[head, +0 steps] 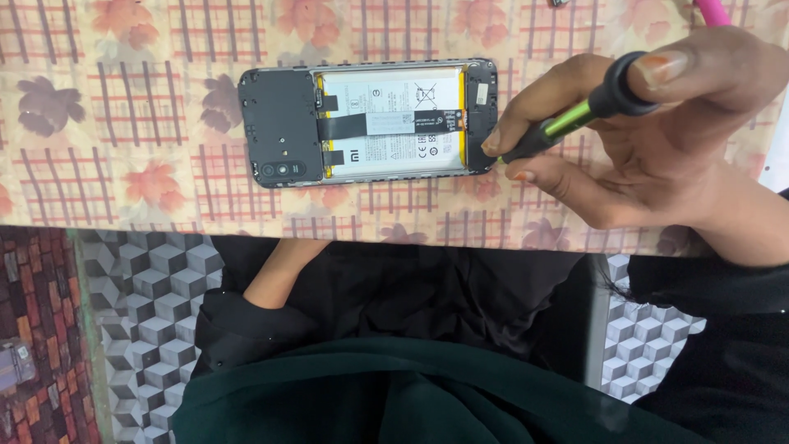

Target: The person uses a screwdriver to remove screws from the back of two smartphones. They then lift off the back covers and remove internal components, including the battery and motherboard, placing them on the table.

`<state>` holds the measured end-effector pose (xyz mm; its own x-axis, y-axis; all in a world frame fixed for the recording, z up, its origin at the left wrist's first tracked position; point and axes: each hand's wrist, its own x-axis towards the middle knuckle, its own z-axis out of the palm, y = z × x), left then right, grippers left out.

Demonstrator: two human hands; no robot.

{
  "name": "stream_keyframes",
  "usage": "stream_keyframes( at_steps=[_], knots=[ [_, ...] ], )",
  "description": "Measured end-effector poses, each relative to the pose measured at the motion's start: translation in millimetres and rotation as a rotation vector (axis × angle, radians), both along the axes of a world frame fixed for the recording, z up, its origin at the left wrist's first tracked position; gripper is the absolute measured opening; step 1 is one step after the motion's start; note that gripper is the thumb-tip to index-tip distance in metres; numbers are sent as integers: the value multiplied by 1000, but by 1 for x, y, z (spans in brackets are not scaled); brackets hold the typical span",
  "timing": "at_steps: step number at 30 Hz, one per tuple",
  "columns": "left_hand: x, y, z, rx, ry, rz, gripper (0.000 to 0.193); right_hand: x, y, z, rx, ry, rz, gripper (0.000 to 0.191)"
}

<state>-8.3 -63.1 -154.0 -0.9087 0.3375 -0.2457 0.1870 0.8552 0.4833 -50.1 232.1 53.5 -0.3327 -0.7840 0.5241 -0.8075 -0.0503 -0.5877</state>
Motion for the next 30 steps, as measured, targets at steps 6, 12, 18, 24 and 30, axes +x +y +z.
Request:
stream_keyframes(
  at_steps=[6, 12, 18, 24, 30],
  knots=[
    [1, -2, -4, -1, 0, 9, 47, 0, 3, -1, 34, -4, -6, 98],
    [1, -4, -7, -1, -2, 14, 46, -1, 10, -10, 21, 7, 8, 101],
    [2, -4, -6, 2, -7, 20, 44, 0, 16, -23, -103, -147, 128, 99],
    [2, -4, -5, 2, -11, 20, 43, 4, 28, -18, 58, -110, -58, 81],
    [2, -5, -8, 0, -19, 23, 42, 0, 27, -10, -31, -45, 108, 76]
  ],
)
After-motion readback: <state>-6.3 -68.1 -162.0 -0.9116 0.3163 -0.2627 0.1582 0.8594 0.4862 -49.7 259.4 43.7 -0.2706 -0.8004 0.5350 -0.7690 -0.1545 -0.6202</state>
